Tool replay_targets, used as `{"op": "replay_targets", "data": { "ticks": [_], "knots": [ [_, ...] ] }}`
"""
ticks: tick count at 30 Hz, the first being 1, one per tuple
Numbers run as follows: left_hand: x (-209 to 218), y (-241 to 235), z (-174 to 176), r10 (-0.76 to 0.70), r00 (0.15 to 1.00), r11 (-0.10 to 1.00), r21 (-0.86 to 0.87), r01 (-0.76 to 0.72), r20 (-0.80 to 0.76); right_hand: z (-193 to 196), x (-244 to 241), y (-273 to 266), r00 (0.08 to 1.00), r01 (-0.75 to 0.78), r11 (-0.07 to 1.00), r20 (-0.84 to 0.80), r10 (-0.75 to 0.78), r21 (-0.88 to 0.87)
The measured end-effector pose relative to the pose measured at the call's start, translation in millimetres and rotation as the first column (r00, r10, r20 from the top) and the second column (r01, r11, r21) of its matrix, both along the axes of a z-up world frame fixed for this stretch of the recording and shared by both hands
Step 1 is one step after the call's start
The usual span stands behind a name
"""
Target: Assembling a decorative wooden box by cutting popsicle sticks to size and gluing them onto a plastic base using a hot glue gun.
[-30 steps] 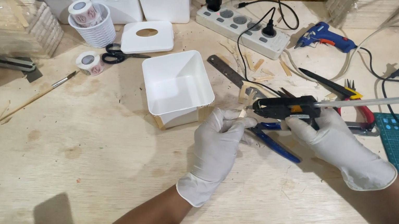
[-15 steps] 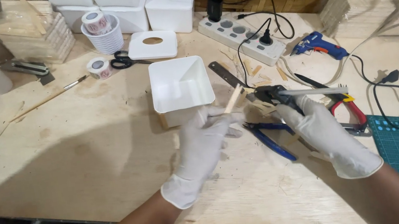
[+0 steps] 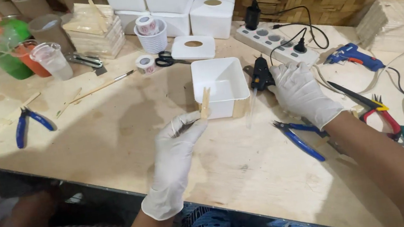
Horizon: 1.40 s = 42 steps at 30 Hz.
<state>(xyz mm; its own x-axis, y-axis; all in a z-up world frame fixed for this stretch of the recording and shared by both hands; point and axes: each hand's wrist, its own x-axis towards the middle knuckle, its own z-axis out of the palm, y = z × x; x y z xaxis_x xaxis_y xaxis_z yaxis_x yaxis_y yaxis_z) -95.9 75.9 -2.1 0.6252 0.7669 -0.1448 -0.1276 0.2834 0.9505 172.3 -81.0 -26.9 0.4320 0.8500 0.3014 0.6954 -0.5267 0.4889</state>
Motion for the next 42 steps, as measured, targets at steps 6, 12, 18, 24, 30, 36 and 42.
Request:
{"op": "replay_targets", "data": {
  "ticks": [6, 12, 18, 24, 30, 36, 42],
  "knots": [
    [3.1, 3.7, -12.8, -0.041, 0.999, 0.998, 0.051, 0.040, 0.009, -28.7, 48.2, 24.8, 0.965, 0.056, 0.997, -0.252, -0.068, -0.055],
    [18.8, -6.7, -8.2, -0.060, 0.998, 0.997, 0.058, 0.060, -0.016, -55.9, 79.5, 63.6, 0.972, -0.048, 0.994, -0.223, 0.068, 0.094],
    [23.1, -10.0, -3.1, -0.029, 0.999, 0.998, 0.047, 0.030, -0.032, -21.5, 61.6, 61.7, 0.992, 0.081, 0.983, -0.107, -0.064, 0.165],
    [26.4, -14.4, 11.2, -0.090, 0.988, 0.979, 0.168, 0.111, -0.129, 75.8, -104.7, 5.0, 0.184, 0.517, 0.645, -0.809, 0.558, 0.562],
    [48.3, -10.0, 22.8, -0.304, 0.953, 0.857, 0.438, 0.270, 0.007, 48.0, -121.0, -22.4, -0.165, 0.621, 0.616, -0.688, 0.707, 0.484],
    [58.4, -1.4, 25.7, -0.447, 0.894, 0.628, 0.724, 0.285, 0.037, 35.5, -122.8, -28.1, -0.437, 0.767, 0.557, -0.375, 0.817, 0.320],
    [43.9, 20.6, 52.2, -0.539, 0.807, 0.464, 0.714, 0.524, -0.242, 27.1, -122.8, -35.3, -0.436, 0.756, 0.589, -0.452, 0.778, 0.286]
  ]
}}
